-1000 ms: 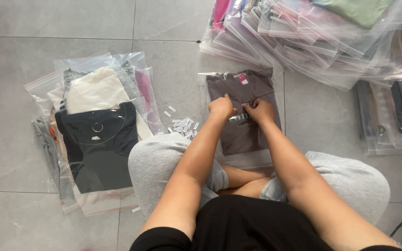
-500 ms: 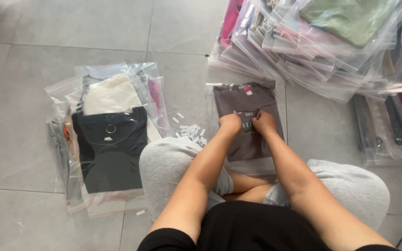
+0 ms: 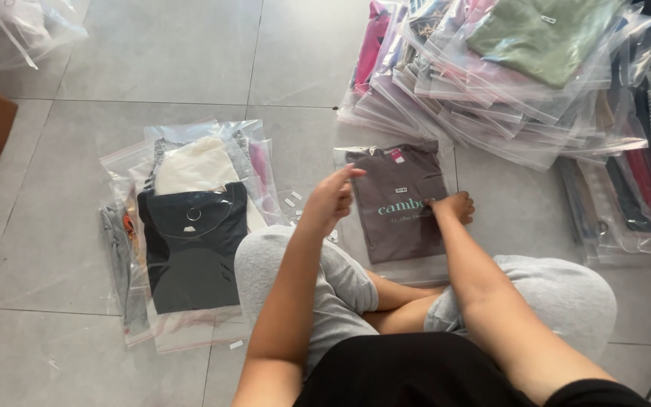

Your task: The person is sitting on the floor, placing folded garments into plastic bags and sealing them.

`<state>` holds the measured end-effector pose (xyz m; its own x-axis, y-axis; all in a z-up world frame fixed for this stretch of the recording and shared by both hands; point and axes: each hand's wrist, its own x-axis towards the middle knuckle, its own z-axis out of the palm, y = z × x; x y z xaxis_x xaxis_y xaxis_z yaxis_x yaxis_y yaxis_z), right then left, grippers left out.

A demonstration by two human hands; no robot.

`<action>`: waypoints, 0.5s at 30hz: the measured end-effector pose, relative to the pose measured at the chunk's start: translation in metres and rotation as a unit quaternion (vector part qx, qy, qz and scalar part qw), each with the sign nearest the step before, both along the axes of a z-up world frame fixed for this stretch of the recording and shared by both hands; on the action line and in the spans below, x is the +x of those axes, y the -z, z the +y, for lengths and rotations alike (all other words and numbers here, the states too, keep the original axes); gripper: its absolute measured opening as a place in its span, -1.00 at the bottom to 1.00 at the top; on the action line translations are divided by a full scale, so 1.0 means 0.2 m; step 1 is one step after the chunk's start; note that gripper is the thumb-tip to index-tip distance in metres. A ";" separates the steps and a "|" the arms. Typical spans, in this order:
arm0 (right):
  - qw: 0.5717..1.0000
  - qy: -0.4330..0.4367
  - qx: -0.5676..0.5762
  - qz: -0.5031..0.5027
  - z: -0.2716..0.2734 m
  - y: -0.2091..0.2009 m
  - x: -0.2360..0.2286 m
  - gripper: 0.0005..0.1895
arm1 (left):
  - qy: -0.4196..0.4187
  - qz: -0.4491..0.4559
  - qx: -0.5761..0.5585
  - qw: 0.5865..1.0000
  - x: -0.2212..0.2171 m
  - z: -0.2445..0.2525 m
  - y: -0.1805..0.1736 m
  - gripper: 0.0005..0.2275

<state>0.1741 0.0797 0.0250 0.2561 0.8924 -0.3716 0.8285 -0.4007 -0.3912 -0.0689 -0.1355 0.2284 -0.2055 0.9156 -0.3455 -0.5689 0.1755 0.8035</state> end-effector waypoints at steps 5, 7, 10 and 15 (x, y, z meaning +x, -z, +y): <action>0.999 -0.002 -0.012 0.031 -0.03 -0.02 0.01 -0.14 | -0.127 -0.026 -0.037 0.991 -0.12 -0.14 0.22 -0.73; 0.999 -0.007 -0.013 0.044 -0.03 -0.02 0.03 -0.10 | -0.160 0.001 -0.034 0.986 -0.14 -0.11 0.22 -0.72; 0.994 -0.067 -0.044 0.077 0.09 0.22 0.09 0.01 | -0.179 0.067 -0.031 0.981 -0.13 -0.01 0.28 -0.75; 0.975 -0.191 0.026 0.107 0.27 0.48 -0.01 -0.44 | -0.164 0.124 -0.069 0.976 -0.17 0.20 0.54 -0.79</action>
